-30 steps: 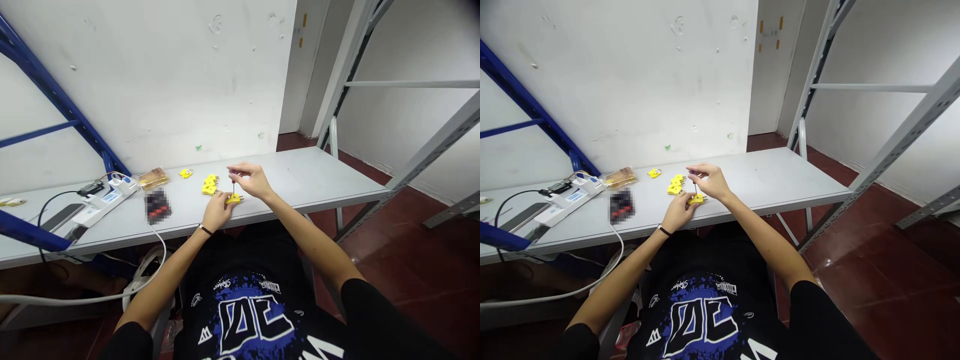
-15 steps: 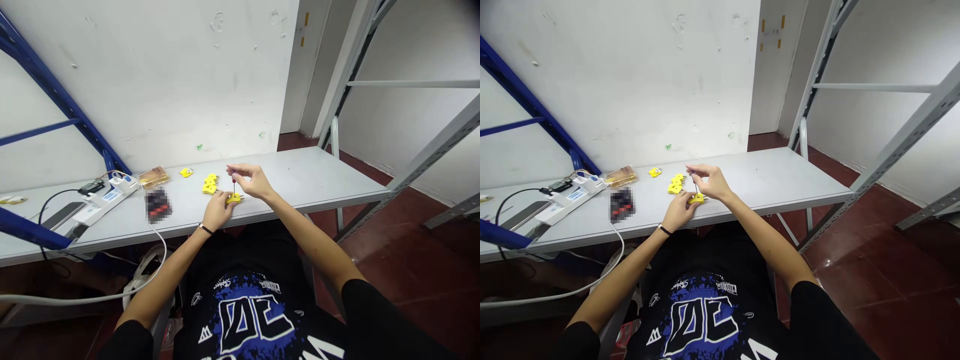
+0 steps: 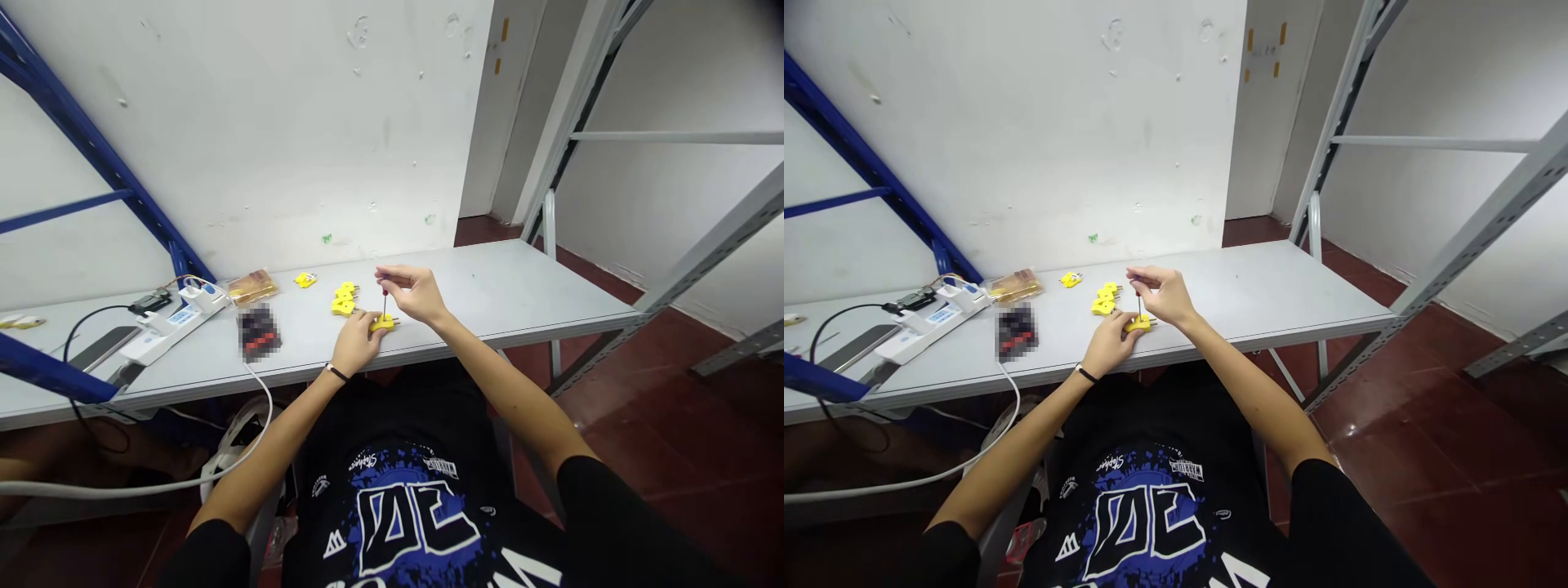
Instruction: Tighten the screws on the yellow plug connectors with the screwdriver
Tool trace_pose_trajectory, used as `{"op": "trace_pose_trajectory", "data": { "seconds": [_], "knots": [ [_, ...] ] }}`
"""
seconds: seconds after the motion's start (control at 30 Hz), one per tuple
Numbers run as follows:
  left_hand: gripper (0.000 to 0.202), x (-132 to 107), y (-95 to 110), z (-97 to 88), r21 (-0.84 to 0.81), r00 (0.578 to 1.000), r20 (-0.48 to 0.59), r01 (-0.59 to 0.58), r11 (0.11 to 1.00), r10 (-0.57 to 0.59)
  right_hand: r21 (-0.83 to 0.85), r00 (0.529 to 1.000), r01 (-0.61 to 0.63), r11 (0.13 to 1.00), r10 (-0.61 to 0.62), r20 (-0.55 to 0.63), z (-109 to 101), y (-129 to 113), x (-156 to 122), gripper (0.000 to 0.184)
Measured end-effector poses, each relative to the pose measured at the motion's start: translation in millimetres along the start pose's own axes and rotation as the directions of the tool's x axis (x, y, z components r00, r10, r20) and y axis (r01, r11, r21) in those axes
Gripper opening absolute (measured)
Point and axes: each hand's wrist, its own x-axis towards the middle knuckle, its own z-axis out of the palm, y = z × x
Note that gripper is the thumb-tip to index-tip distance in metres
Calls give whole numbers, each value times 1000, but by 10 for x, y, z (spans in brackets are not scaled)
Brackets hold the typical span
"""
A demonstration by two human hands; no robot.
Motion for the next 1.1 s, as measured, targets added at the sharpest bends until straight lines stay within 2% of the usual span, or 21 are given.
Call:
{"op": "trace_pose_trajectory", "data": {
  "seconds": [0.6, 0.8, 0.9, 1.0, 1.1],
  "knots": [
    [29, 2, 27, -15, -1, 1000, 14, 12, 1000, -12, -53, 999, 34, 998, -35, -15, 6, -28, -14, 29],
    [29, -3, 21, -8, -6, 1000, -4, 12, 1000, -12, -87, 991, 93, 992, -100, -86, -92, -90, 46, 27],
    [30, -3, 11, 1, -2, 1000, -4, -1, 1000, 1, -122, 986, 91, 988, -107, -130, -212, 16, 109, 28],
    [30, -3, 3, 8, 2, 1000, -6, -6, 1000, 6, -152, 987, 29, 988, -52, -149, -353, 258, 165, 29],
    [30, -5, 1, 10, 6, 1000, -6, 0, 1000, 0, -261, 987, 41, 964, -79, -137, -473, 492, 195, 23]
  ]
}}
